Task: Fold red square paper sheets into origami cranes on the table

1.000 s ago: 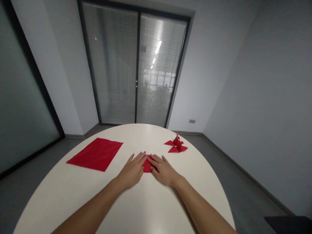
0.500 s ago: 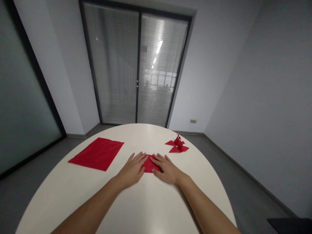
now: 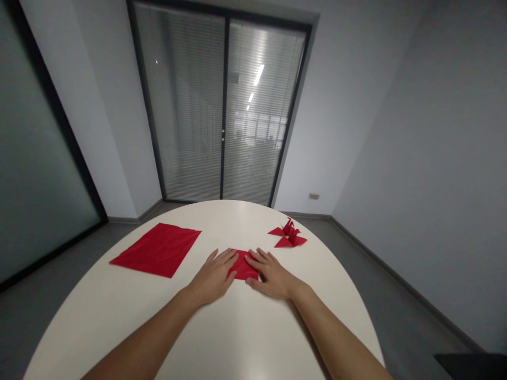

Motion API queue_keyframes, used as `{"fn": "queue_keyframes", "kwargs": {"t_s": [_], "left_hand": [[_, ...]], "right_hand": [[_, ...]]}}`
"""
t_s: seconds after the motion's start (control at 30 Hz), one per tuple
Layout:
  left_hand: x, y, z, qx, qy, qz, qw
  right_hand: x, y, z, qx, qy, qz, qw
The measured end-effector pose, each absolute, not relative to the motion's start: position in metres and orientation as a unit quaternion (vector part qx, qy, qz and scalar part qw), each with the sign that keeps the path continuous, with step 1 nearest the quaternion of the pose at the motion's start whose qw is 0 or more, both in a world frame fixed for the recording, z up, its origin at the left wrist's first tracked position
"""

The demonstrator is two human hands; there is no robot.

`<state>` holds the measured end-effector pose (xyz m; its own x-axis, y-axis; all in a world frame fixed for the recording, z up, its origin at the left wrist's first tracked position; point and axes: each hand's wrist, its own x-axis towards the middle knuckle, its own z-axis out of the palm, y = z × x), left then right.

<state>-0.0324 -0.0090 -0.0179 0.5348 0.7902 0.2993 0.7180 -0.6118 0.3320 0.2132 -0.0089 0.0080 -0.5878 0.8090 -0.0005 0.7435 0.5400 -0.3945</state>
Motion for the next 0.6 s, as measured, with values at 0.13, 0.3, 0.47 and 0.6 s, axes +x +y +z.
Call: {"fn": "queue_keyframes", "kwargs": {"t_s": [0.13,0.3,0.47,0.6], "left_hand": [[-0.0345,-0.0093,-0.0144,0.894,0.383,0.197,0.123],[-0.0385,-0.0079,-0.0177,0.886,0.401,0.190,0.134],[-0.0394,-0.0057,-0.0211,0.886,0.389,0.215,0.133],[-0.0374,-0.0060,-0.0174,0.883,0.396,0.214,0.133]], "right_hand": [[0.2138,-0.0082,0.0072,-0.439,-0.875,0.179,0.097],[0.2151,-0.0088,0.0116,-0.402,-0.890,0.168,0.135],[0.2148,-0.0091,0.0167,-0.364,-0.895,0.172,0.194],[0.2142,-0.0057,0.0143,-0.350,-0.897,0.163,0.214]]}}
